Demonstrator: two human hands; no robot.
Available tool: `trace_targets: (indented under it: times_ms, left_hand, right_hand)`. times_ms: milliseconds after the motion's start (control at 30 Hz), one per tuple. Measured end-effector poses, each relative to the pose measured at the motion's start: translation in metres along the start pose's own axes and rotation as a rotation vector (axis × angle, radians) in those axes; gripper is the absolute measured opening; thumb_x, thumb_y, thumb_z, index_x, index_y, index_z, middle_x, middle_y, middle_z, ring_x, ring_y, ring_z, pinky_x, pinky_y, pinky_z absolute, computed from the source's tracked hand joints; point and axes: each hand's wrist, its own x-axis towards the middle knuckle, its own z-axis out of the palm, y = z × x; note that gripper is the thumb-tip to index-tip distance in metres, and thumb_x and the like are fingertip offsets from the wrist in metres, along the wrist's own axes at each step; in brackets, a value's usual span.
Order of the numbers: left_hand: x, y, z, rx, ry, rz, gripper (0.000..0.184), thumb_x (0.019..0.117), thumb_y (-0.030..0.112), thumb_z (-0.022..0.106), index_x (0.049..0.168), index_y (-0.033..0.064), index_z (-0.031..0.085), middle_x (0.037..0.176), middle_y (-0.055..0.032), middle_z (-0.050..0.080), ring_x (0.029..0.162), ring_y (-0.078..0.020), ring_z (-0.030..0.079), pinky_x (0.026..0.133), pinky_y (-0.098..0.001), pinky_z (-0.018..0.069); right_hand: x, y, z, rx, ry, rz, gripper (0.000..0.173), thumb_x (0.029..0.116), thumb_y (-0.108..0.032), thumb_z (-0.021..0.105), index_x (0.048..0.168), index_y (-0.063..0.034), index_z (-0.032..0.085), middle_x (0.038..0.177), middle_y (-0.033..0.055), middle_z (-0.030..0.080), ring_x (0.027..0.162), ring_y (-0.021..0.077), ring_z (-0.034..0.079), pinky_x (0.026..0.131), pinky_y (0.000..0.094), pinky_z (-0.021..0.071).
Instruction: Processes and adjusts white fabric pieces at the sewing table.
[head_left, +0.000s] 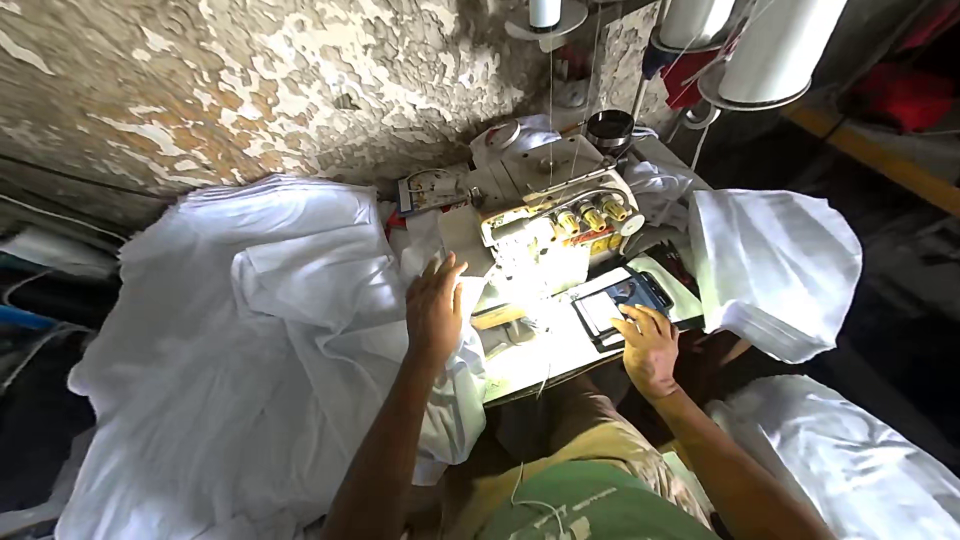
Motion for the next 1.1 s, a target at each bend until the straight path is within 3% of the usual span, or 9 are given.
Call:
trace_targets:
  times_ms: [133,267,433,600,733,900,967,1033,1100]
  left_hand:
    - [0.023,-0.026,-0.005,0.109,-0.258,-0.062,0.036,0.1075,0.023,0.052,0.137,0.0042,0.063,0.131,-0.024,0.066,0.135,-0.0472,0.051,0.115,-0.0695,0.0255]
    - [0.012,-0.044,-0.007,0.026,-0.117,-0.015,0.033,0.1032,0.026,0.06,0.113,-0.0028,0.072,0.109,-0.0261,0.072,0.112,-0.0478,0.065,0.107,-0.0726,0.0321]
    - [-0.011,-0.063,-0.014,-0.019,-0.029,-0.023,0.031,0.1004,0.022,0.062,0.102,-0.007,0.073,0.099,-0.0263,0.072,0.102,-0.0479,0.067,0.101,-0.0733,0.0374]
    - [-0.033,-0.065,-0.021,-0.094,-0.007,-0.018,0.021,0.0978,0.014,0.066,0.099,-0.0057,0.074,0.098,-0.0238,0.072,0.099,-0.0441,0.067,0.099,-0.0682,0.0405]
    - [-0.055,-0.061,-0.02,-0.064,0.065,-0.067,0.019,0.0971,0.012,0.066,0.1,-0.0031,0.076,0.096,-0.0228,0.073,0.097,-0.0433,0.068,0.097,-0.0668,0.0419]
    - [-0.103,-0.021,-0.021,-0.128,0.027,-0.095,0.02,0.095,0.016,0.067,0.095,-0.0005,0.077,0.094,-0.0171,0.074,0.096,-0.0369,0.07,0.099,-0.0659,0.0438]
    - [-0.12,0.007,-0.013,-0.202,0.038,-0.031,0.02,0.0932,0.02,0.068,0.091,0.0035,0.079,0.092,-0.0121,0.076,0.098,-0.0331,0.071,0.103,-0.0679,0.0391]
    - [-0.126,0.03,0.001,-0.26,0.07,0.066,0.019,0.0928,0.024,0.068,0.09,0.0088,0.079,0.089,-0.0063,0.076,0.101,-0.0285,0.071,0.108,-0.0679,0.0335]
    - [-0.122,0.043,0.014,-0.292,0.067,0.139,0.016,0.0935,0.023,0.068,0.094,0.0114,0.079,0.09,-0.0041,0.076,0.107,-0.0269,0.07,0.11,-0.0686,0.0305]
  right_hand:
    - [0.009,-0.011,0.002,0.015,-0.078,0.005,0.041,0.0838,0.011,0.054,0.105,-0.0124,0.08,0.121,0.0183,0.072,0.117,0.047,0.063,0.091,0.0671,0.0456]
    - [0.027,-0.022,0.0,0.015,-0.24,0.085,0.048,0.0843,0.015,0.058,0.116,-0.0145,0.078,0.133,0.0215,0.065,0.128,0.0506,0.054,0.096,0.0723,0.0402]
    - [0.036,-0.026,-0.003,0.011,-0.293,0.138,0.044,0.0859,0.015,0.058,0.111,-0.0137,0.08,0.135,0.0219,0.064,0.132,0.051,0.051,0.101,0.0769,0.0342]
    - [-0.002,-0.046,-0.01,0.183,-0.247,-0.08,0.029,0.0821,0.005,0.06,0.1,-0.0071,0.08,0.113,0.0209,0.073,0.106,0.0464,0.068,0.083,0.064,0.0529]
    - [-0.02,-0.081,-0.007,0.471,-0.28,-0.149,0.028,0.0845,0.0,0.061,0.104,-0.0074,0.079,0.111,0.0144,0.075,0.095,0.0349,0.072,0.08,0.0446,0.0591]
    - [0.031,-0.116,0.004,0.925,-0.641,0.38,0.038,0.1039,-0.02,0.056,0.132,0.0045,0.063,0.128,0.0201,0.067,0.112,0.0223,0.068,0.097,0.0353,0.0546]
    - [0.053,-0.124,0.016,1.27,-0.795,0.619,0.038,0.1054,-0.014,0.054,0.138,0.0061,0.054,0.132,0.0174,0.063,0.114,0.0148,0.065,0.098,0.0295,0.0531]
    - [0.062,-0.127,0.024,1.512,-0.909,0.793,0.03,0.1088,-0.013,0.044,0.131,0.0019,0.059,0.118,0.0095,0.067,0.102,0.0114,0.066,0.092,0.0284,0.055]
    - [0.064,-0.128,0.025,1.592,-0.873,0.957,0.028,0.1102,-0.013,0.038,0.11,-0.0023,0.064,0.095,0.0042,0.072,0.085,0.01,0.068,0.081,0.0262,0.0564]
